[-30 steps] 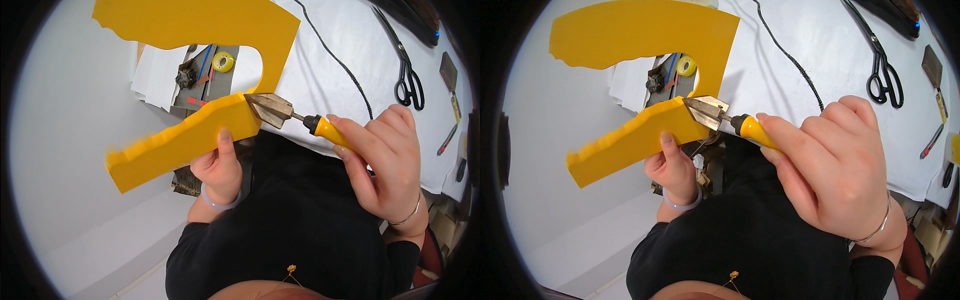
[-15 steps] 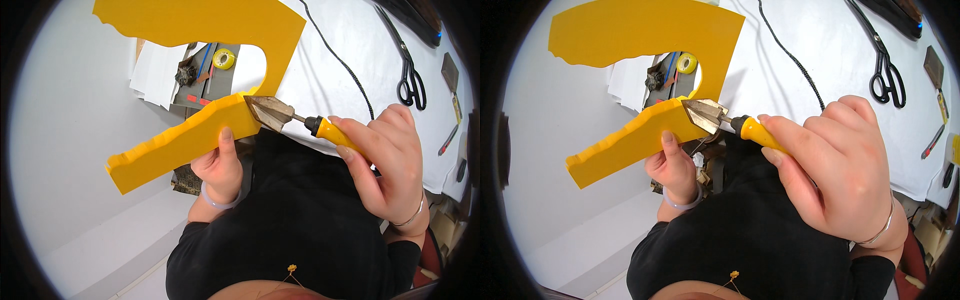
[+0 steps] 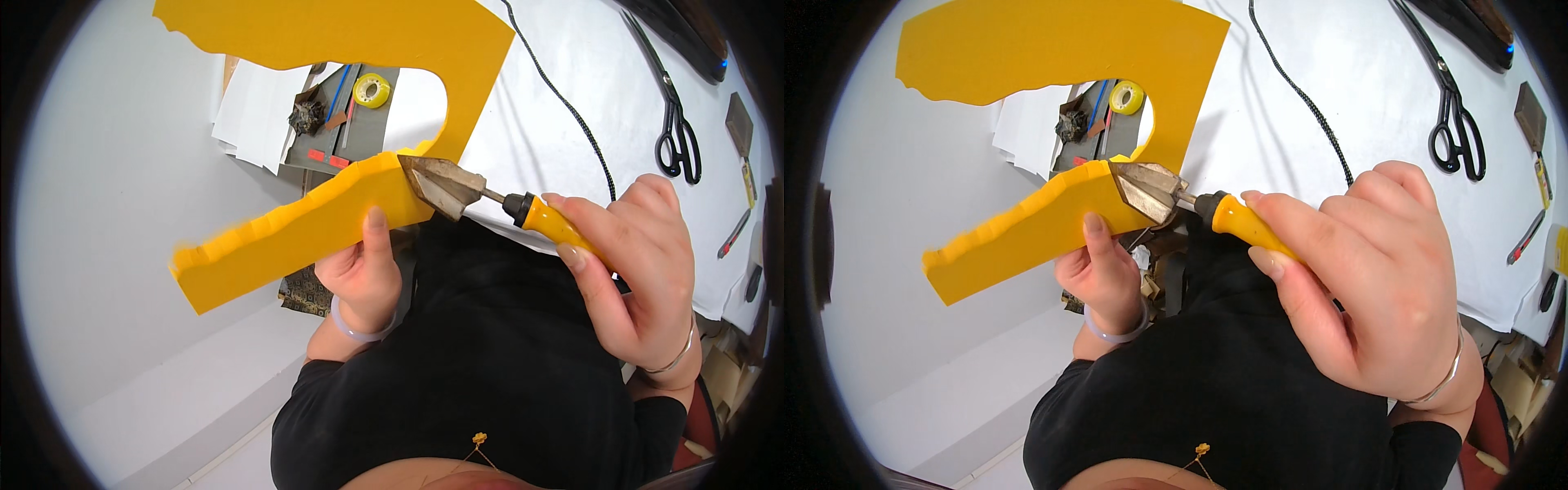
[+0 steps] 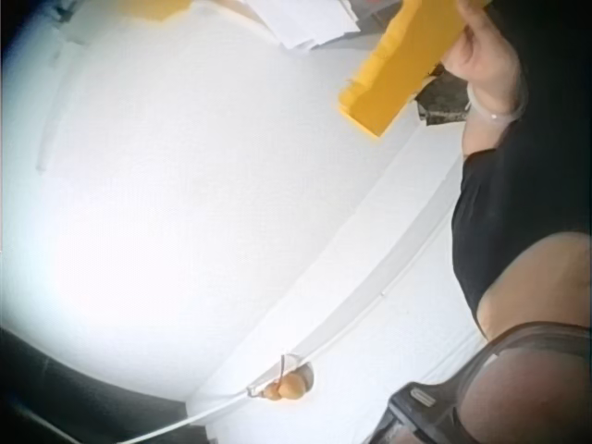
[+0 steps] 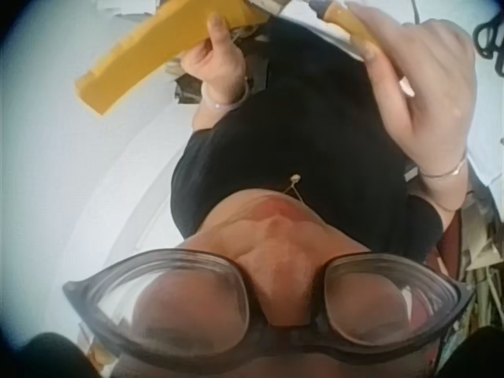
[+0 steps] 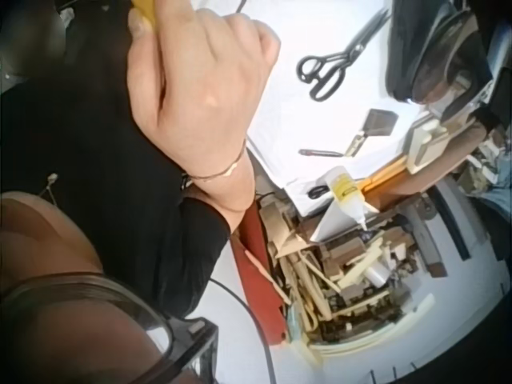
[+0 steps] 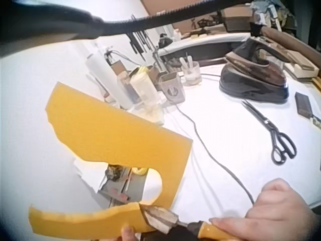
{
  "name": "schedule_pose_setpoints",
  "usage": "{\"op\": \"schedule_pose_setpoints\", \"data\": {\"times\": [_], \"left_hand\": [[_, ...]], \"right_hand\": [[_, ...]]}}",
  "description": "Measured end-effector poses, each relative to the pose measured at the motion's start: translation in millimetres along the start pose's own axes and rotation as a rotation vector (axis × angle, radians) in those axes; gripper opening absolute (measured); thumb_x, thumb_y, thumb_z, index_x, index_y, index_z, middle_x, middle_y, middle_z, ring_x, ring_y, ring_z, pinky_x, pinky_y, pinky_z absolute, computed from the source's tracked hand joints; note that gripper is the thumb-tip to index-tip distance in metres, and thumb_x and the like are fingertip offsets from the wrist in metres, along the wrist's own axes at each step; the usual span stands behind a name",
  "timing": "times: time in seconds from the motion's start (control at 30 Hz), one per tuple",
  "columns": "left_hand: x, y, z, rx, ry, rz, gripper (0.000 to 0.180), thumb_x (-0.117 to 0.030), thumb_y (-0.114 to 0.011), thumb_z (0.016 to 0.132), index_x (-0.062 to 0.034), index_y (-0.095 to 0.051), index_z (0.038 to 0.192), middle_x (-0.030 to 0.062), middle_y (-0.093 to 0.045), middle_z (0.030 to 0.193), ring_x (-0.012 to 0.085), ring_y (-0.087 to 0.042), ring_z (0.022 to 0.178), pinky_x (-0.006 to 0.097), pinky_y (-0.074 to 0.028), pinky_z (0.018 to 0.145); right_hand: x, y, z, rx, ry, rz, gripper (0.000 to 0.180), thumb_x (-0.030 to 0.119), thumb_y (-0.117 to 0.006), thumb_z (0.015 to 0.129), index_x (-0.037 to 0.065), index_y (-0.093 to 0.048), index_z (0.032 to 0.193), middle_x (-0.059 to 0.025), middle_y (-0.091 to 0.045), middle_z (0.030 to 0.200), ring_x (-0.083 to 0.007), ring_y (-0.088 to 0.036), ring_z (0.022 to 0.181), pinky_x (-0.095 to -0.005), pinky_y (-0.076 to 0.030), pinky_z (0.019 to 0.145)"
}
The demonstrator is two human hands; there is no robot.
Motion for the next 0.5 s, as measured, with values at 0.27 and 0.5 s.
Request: {"op": "schedule_pose_setpoints", "data": {"times": [0.27, 0.5], "left_hand": [[-3.9, -0.7, -0.4, -0.009, 0.021, -0.089, 0.035, -0.011, -0.066, 0.116, 0.0140, -0.066, 0.140, 0.0227, -0.074, 0.141, 0.0278, -0.074, 0.127, 0.043, -0.060, 0.112], [-3.8, 0.0, -1.2, 0.014, 0.013, -0.066, 0.036, -0.010, -0.064, 0.117, 0.0147, -0.065, 0.143, 0.0239, -0.073, 0.143, 0.0290, -0.074, 0.127, 0.044, -0.060, 0.113]], "right_hand": [[0.6, 2.7, 0.3, 0.049, -0.041, 0.033, 0.040, 0.001, -0.074, 0.085, -0.003, -0.081, 0.123, -0.0072, -0.072, 0.086, -0.0242, -0.049, 0.072, -0.0401, -0.038, 0.080], [-0.7, -1.7, -0.9, 0.020, -0.087, 0.107, 0.038, 0.003, -0.073, 0.086, -0.003, -0.081, 0.123, -0.0087, -0.074, 0.090, -0.0239, -0.048, 0.074, -0.0387, -0.039, 0.078]]}}
Point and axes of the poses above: each hand's wrist, its own z-axis towards the middle knuckle, its own y-axis out of the back of the hand, x = y × z, the point moved 2 cm from there along z, towards the middle knuckle
